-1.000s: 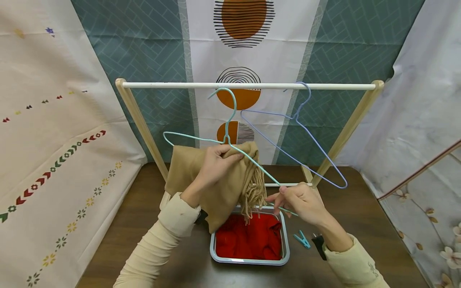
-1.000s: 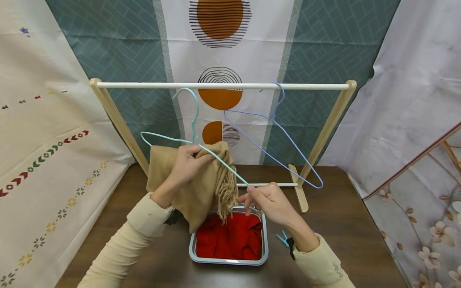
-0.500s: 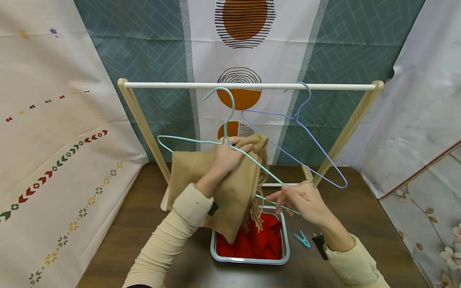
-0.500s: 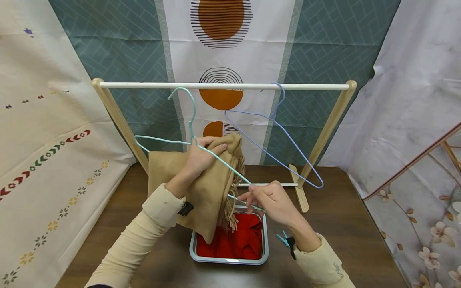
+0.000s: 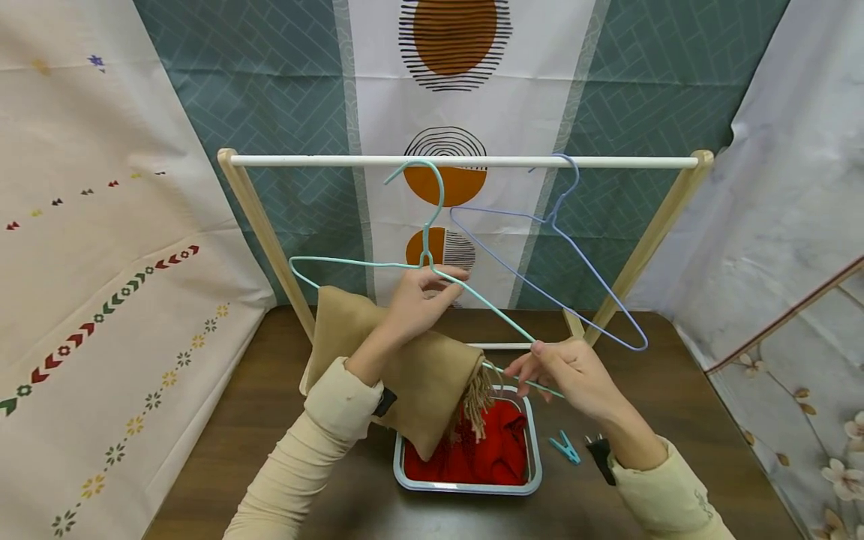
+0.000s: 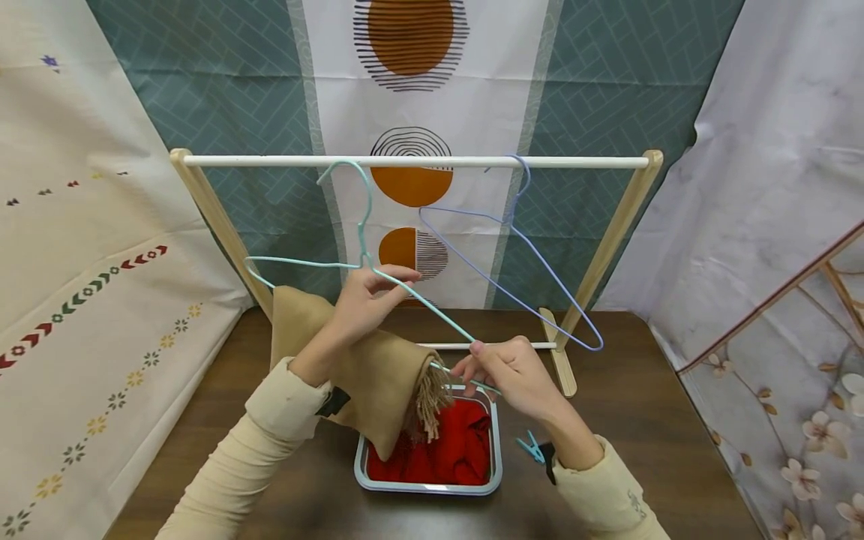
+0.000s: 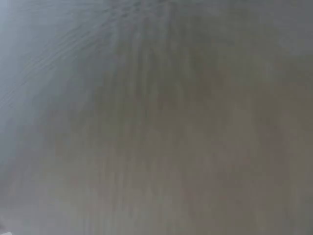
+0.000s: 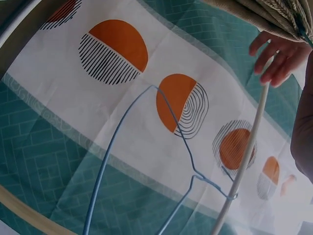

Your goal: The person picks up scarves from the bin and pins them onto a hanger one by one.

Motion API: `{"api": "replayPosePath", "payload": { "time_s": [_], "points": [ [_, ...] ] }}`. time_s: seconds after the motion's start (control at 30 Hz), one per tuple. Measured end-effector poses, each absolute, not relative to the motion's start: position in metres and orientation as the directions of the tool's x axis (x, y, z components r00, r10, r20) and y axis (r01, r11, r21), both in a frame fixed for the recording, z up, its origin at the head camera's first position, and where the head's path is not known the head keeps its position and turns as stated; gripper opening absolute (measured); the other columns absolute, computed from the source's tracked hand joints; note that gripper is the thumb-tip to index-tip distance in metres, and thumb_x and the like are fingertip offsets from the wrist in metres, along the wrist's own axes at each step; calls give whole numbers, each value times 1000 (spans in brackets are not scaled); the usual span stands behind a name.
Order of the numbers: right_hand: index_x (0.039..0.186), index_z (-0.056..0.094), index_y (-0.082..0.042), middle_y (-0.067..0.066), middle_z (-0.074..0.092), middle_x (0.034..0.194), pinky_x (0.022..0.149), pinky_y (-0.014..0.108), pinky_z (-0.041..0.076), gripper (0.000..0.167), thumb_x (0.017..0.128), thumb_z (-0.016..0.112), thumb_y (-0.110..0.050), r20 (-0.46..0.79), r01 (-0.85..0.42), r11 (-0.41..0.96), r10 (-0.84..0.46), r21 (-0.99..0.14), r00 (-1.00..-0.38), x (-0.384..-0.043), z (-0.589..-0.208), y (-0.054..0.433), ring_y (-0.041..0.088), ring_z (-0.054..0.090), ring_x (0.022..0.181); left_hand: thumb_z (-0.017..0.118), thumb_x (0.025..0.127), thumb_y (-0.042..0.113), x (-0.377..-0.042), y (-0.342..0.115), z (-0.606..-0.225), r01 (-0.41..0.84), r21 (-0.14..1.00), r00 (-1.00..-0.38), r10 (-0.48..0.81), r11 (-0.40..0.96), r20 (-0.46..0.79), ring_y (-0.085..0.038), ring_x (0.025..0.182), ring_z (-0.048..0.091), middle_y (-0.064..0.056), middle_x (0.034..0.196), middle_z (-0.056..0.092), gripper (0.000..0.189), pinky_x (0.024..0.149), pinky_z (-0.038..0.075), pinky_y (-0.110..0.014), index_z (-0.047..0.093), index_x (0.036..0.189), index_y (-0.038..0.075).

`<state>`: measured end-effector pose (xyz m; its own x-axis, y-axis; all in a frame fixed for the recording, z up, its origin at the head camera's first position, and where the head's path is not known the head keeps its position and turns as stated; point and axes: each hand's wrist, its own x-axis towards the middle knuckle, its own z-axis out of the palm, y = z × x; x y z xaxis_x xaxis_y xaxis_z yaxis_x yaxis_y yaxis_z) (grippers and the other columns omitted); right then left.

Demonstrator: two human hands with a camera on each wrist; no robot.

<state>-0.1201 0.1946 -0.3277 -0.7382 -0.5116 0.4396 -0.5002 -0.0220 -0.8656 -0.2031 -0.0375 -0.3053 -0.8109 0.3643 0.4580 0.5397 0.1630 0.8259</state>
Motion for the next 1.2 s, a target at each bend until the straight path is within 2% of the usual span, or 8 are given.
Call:
{"api": "replayPosePath", "payload": {
  "time_s": [0.23, 0.37, 0.47, 0.6, 0.7, 0.8, 0.97, 1.2],
  "points": [
    [72, 65, 6, 12, 67, 85, 36, 28, 38, 44, 99, 31, -4, 433, -508, -5, -528, -862, -731, -120, -323, 195, 20, 61, 62, 59, 87, 1, -190, -62, -309, 660, 743, -714, 397, 107, 577, -23, 84, 62, -15, 98, 65, 18, 77, 50, -34, 67, 102, -4],
    [73, 65, 4, 9, 67, 85, 37, 28, 38, 45, 99, 32, -7, 427, -501, -6, -532, -865, -731, -121, -322, 197, 20, 61, 63, 60, 84, -3, -184, -74, -311, 706, 700, -676, 393, 103, 624, -17, 81, 61, -15, 99, 65, 19, 65, 50, -27, 67, 101, -3],
    [73, 66, 2, 11, 67, 85, 37, 28, 38, 45, 100, 32, -8, 424, -495, -11, -532, -869, -733, -121, -321, 198, 19, 61, 62, 64, 78, -5, -180, -75, -313, 800, 588, -573, 439, 117, 692, -17, 85, 61, -13, 98, 66, 17, 67, 48, -27, 69, 95, -2],
    [75, 68, -2, 9, 67, 85, 37, 27, 38, 44, 99, 31, -6, 437, -517, 0, -535, -856, -723, -122, -320, 198, 21, 60, 61, 69, 75, 1, -173, -64, -318, 926, 352, -364, 575, 136, 733, -22, 101, 56, -11, 102, 64, 12, 87, 43, -31, 70, 87, 4],
    [76, 68, -3, 6, 67, 84, 37, 27, 38, 44, 99, 31, -4, 447, -533, 5, -539, -846, -714, -122, -320, 197, 21, 59, 60, 70, 77, 9, -170, -52, -321, 957, 231, -289, 654, 176, 699, -21, 102, 55, -10, 105, 62, 10, 90, 41, -30, 71, 87, 7],
    [76, 69, -3, 6, 67, 82, 37, 27, 39, 45, 99, 30, -4, 444, -532, 4, -546, -847, -710, -123, -321, 196, 19, 59, 60, 70, 78, 14, -167, -43, -322, 956, 202, -294, 706, 213, 645, -19, 100, 55, -8, 106, 62, 14, 89, 41, -28, 71, 92, 9],
    [78, 68, 1, 10, 65, 71, 36, 26, 38, 43, 98, 30, 0, 447, -552, 32, -548, -833, -707, -122, -323, 196, 15, 57, 56, 64, 84, 20, -167, -34, -317, 912, 287, -397, 804, 292, 443, -17, 106, 51, -6, 114, 58, 16, 88, 41, -28, 70, 98, 13],
    [79, 67, 4, 10, 64, 66, 36, 25, 38, 41, 95, 30, 6, 465, -586, 64, -542, -808, -700, -121, -325, 197, 13, 54, 51, 64, 85, 18, -170, -27, -314, 828, 441, -500, 813, 346, 300, -10, 92, 54, 0, 111, 59, 6, 68, 43, -22, 70, 84, 17]
  ]
}}
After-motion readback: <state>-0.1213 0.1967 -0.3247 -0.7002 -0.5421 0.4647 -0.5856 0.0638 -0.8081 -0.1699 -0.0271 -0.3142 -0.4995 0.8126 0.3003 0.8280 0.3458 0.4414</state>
